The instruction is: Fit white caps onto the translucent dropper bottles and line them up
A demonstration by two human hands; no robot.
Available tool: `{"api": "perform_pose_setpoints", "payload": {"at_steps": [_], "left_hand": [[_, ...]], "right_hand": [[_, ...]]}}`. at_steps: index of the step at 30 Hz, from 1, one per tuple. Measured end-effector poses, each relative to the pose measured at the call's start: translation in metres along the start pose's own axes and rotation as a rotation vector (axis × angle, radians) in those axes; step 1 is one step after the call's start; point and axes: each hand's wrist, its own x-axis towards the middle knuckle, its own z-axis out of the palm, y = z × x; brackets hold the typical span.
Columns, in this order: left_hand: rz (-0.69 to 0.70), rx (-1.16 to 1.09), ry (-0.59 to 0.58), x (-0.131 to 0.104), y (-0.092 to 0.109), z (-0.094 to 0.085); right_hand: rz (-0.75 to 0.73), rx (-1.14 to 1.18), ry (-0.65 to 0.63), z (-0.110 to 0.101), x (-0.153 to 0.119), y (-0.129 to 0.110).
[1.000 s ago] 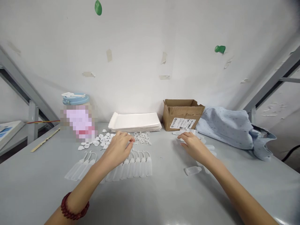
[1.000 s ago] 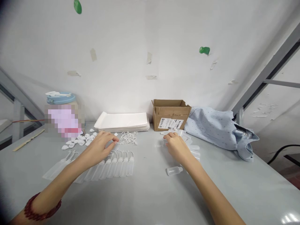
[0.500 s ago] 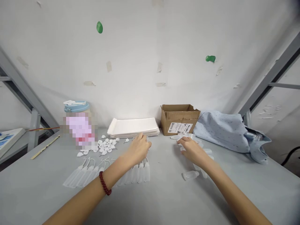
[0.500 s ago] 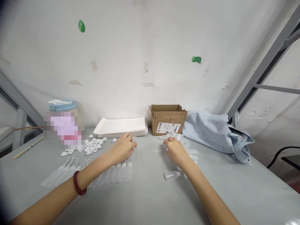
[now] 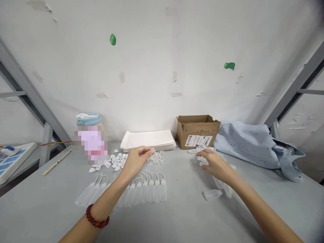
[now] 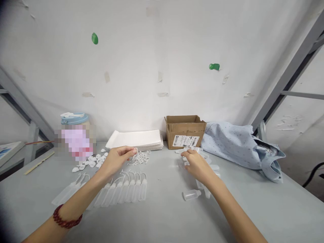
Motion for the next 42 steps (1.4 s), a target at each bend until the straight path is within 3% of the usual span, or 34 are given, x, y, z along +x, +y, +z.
{"api": "perform_pose_setpoints", "payload": {"at_steps": [8, 18, 22, 27, 32, 34, 38, 42], "left_hand": [[-0.185, -0.216, -0.043, -0.028, -0.005, -0.008], [-0.218, -0.315, -0.154, -0.044, 0.008, 0.002], [-0.202, -0.32, -0.143, -0.044, 0.008, 0.002], [-0.175, -0.315, -0.177, -0.047, 0.007, 0.003], [-0.204, -0.362, -0.235, -0.051, 0.009, 0.006], [-0.233, -0.417, -0.262, -0.052, 0.011, 0.008], [-0.273, -0.542, -0.353, -0.056, 0.013, 0.011], [-0.299, -0.7, -0.378, -0.06, 0.011, 0.013]], "right_hand": [[0.021, 0.067, -0.024, 0.005, 0.002, 0.01], [0.079, 0.175, 0.07, -0.013, 0.002, 0.014], [0.011, 0.243, -0.045, -0.03, -0.012, 0.008], [-0.012, 0.187, -0.393, -0.035, -0.042, -0.014], [-0.029, 0.153, -0.342, -0.021, -0.044, -0.033], [-0.085, 0.326, -0.28, -0.02, -0.04, -0.042], [-0.15, 1.006, -0.032, -0.014, -0.036, -0.065], [-0.122, 1.366, -0.054, 0.001, -0.037, -0.082]]}}
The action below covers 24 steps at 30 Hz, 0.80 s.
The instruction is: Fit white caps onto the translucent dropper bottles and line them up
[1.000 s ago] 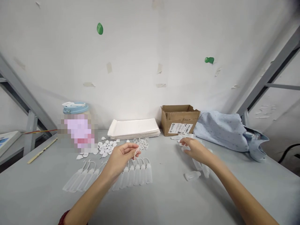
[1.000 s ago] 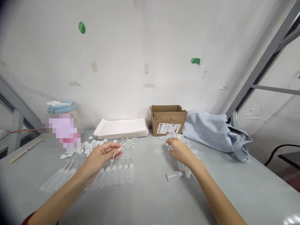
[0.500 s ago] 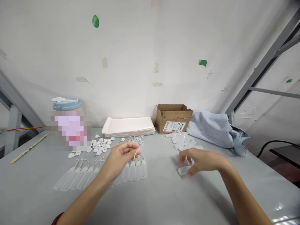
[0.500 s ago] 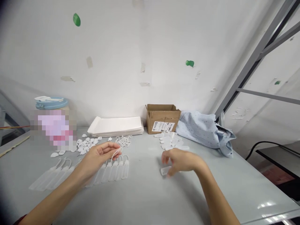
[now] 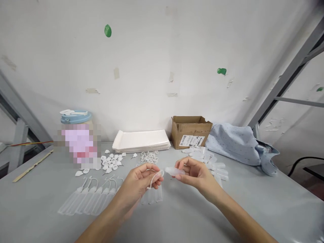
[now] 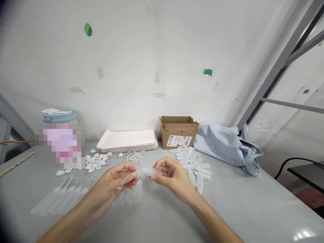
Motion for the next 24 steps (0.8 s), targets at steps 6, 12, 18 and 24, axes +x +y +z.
{"api": "perform_pose_setpoints", "payload": {"at_steps": [6, 12, 18, 24], "left_hand": [[0.015, -0.155, 0.001, 0.001, -0.004, 0.0], [0.058, -0.009, 0.008, -0.002, -0.002, 0.007], [0.162, 0.35, 0.103, -0.004, 0.001, 0.01], [0.283, 0.556, 0.222, -0.006, -0.002, 0.011]], "right_hand": [[0.059, 0.133, -0.045, 0.012, -0.001, 0.012], [0.081, 0.134, -0.074, 0.019, -0.003, 0.016], [0.004, -0.001, -0.048, 0.026, -0.007, 0.018], [-0.19, -0.29, 0.012, 0.028, -0.009, 0.023]]}}
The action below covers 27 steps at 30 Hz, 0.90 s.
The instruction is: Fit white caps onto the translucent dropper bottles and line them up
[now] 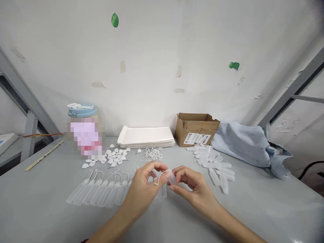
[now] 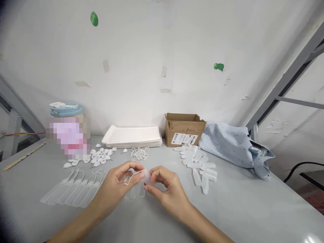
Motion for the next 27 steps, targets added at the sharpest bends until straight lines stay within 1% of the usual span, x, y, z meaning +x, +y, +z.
{"api": "perform_pose_setpoints", "payload": {"at_steps": [2, 5, 7, 10, 11, 13, 16, 18, 20, 22, 25, 27], "left_hand": [[0.029, 0.041, 0.001, -0.0011, -0.0003, 0.0011], [0.078, 0.092, -0.059, -0.003, -0.0016, 0.0026], [0.194, 0.15, -0.061, -0.0042, -0.0033, 0.0038], [0.449, 0.3, -0.001, -0.0053, -0.006, 0.0053], [0.508, 0.349, 0.014, -0.0053, -0.0066, 0.0056], [0.554, 0.419, 0.017, -0.0052, -0.0076, 0.0059], [0.567, 0.487, -0.003, -0.0051, -0.0088, 0.0066], [0.578, 0.502, 0.026, -0.0055, -0.0096, 0.0075], [0.57, 0.472, 0.067, -0.0059, -0.0096, 0.0086], [0.531, 0.405, 0.076, -0.0061, -0.0087, 0.0092], [0.427, 0.299, 0.015, -0.0059, -0.0065, 0.009], [0.349, 0.251, -0.034, -0.0054, -0.0054, 0.0085]], "right_hand": [[-0.077, -0.096, 0.019, 0.0003, -0.0011, 0.0029], [-0.188, -0.214, 0.026, 0.0012, -0.0028, 0.0059], [-0.227, -0.236, 0.018, 0.0023, -0.0037, 0.0064], [-0.228, -0.22, -0.003, 0.0034, -0.0048, 0.0054], [-0.22, -0.216, -0.008, 0.0036, -0.0051, 0.0049], [-0.203, -0.21, -0.015, 0.0035, -0.0054, 0.0041], [-0.176, -0.206, -0.015, 0.0032, -0.0051, 0.0039], [-0.147, -0.207, -0.003, 0.0032, -0.0047, 0.0038], [-0.115, -0.207, 0.012, 0.0032, -0.0043, 0.0033], [-0.099, -0.201, 0.015, 0.0034, -0.0041, 0.0026], [-0.091, -0.192, 0.022, 0.0038, -0.0044, 0.0024], [-0.059, -0.178, 0.031, 0.0039, -0.0047, 0.0032]]}}
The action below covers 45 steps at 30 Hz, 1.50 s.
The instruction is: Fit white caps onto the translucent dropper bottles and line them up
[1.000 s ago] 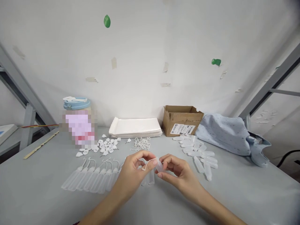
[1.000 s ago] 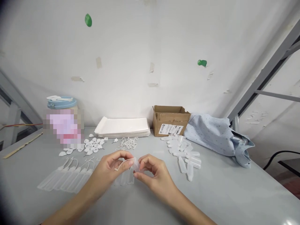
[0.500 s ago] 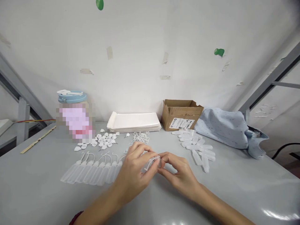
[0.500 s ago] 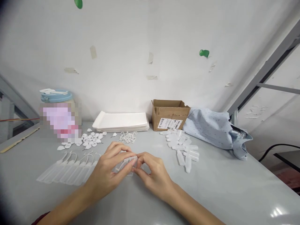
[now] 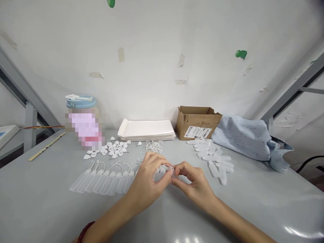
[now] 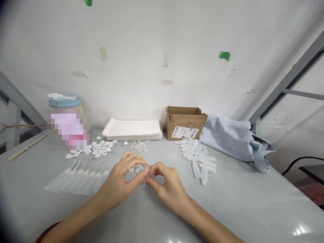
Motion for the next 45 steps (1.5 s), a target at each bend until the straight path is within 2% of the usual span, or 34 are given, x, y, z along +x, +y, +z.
{"api": "perform_pose_setpoints", "payload": {"at_steps": [4, 7, 10, 12, 14, 16, 18, 20, 27, 30, 37, 42, 45], "left_hand": [[-0.138, -0.081, -0.094, 0.002, -0.001, -0.001], [-0.163, -0.126, -0.122, 0.002, -0.003, -0.001], [-0.179, -0.131, -0.099, 0.002, -0.005, -0.001], [-0.177, -0.089, -0.044, 0.0, -0.006, 0.0], [-0.097, 0.002, 0.025, -0.001, -0.006, 0.001], [0.062, 0.129, 0.074, -0.003, -0.007, 0.004], [0.212, 0.249, 0.1, -0.005, -0.007, 0.007], [0.286, 0.322, 0.109, -0.006, -0.008, 0.009], [0.36, 0.306, 0.026, -0.008, -0.006, 0.013], [0.389, 0.309, 0.032, -0.009, -0.006, 0.015], [0.447, 0.338, 0.041, -0.009, -0.01, 0.016], [0.443, 0.506, -0.016, -0.008, -0.01, 0.018], [0.398, 0.523, -0.062, -0.006, -0.011, 0.021]], "right_hand": [[0.12, 0.069, 0.001, 0.0, 0.0, 0.002], [0.183, 0.142, -0.001, 0.0, 0.001, 0.002], [0.211, 0.203, 0.048, -0.001, 0.002, 0.001], [0.249, 0.272, 0.071, 0.0, 0.003, 0.0], [0.301, 0.368, 0.079, 0.0, 0.004, 0.0], [0.353, 0.453, 0.094, 0.0, 0.004, 0.0], [0.399, 0.503, 0.113, 0.0, 0.004, 0.0], [0.433, 0.531, 0.125, 0.0, 0.005, 0.0], [0.435, 0.608, 0.127, 0.0, 0.005, 0.001], [0.45, 0.625, 0.123, 0.0, 0.004, -0.001], [0.495, 0.52, 0.175, 0.003, 0.005, -0.002], [0.55, 0.435, 0.219, 0.006, 0.006, 0.004], [0.559, 0.404, 0.212, 0.009, 0.005, 0.005]]}}
